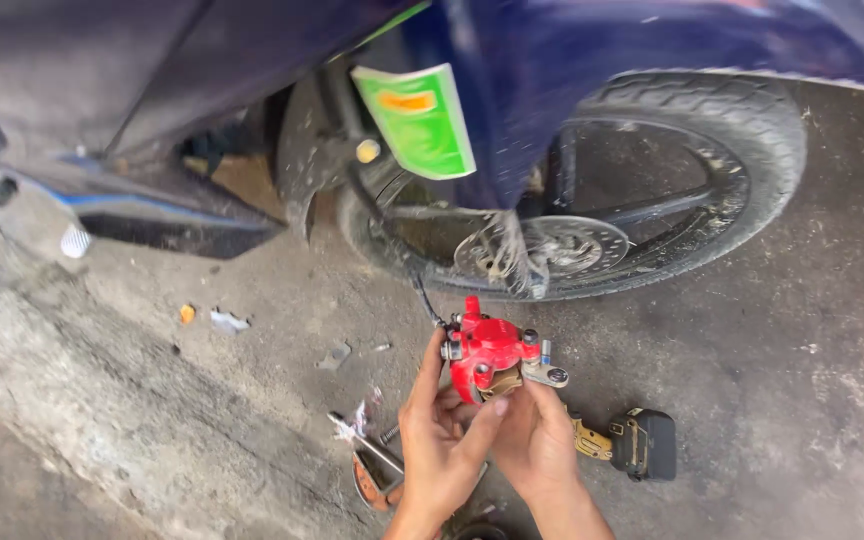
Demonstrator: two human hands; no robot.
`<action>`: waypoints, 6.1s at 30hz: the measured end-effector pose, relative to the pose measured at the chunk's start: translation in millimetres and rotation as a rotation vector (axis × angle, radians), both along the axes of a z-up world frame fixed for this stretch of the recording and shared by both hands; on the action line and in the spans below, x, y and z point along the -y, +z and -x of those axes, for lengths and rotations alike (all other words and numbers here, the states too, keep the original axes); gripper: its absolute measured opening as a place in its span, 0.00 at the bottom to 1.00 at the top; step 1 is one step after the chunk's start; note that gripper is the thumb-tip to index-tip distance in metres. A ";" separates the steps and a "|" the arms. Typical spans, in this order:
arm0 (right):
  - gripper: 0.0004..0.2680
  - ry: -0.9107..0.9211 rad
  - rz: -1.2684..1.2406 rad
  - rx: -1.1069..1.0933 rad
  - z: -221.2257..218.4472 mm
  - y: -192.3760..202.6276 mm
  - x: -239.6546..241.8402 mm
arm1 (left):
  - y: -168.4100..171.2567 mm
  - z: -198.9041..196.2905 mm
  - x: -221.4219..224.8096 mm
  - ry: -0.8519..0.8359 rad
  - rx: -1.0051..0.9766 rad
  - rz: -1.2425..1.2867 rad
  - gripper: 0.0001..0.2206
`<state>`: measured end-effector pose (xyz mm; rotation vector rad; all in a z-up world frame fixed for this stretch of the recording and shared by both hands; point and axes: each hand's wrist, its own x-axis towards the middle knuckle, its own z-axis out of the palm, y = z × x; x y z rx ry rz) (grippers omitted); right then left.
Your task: Replacing the brake pads within a motorcycle's front wheel brake caliper assembly.
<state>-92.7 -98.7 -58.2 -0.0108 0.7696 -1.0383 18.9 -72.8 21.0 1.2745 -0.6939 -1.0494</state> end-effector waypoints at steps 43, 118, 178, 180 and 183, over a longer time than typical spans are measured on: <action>0.24 0.043 1.009 -0.970 102.6 113.5 27.0 | 0.7 69.2 91.2 0.124 0.104 -0.321 0.13; 0.08 0.268 -0.148 0.441 90.2 76.1 1.1 | 51.1 86.0 63.5 0.074 -0.656 -0.151 0.22; 0.08 0.825 0.306 -1.010 128.5 22.0 17.6 | 20.9 45.8 57.7 -0.177 -0.450 -0.136 0.18; 0.07 1.184 0.417 -1.002 118.4 -27.5 1.1 | 16.0 42.8 61.2 -0.165 -0.446 -0.122 0.17; 0.16 1.152 0.658 -1.149 110.6 -28.8 -10.5 | 30.8 38.2 56.1 -0.291 -0.399 -0.093 0.18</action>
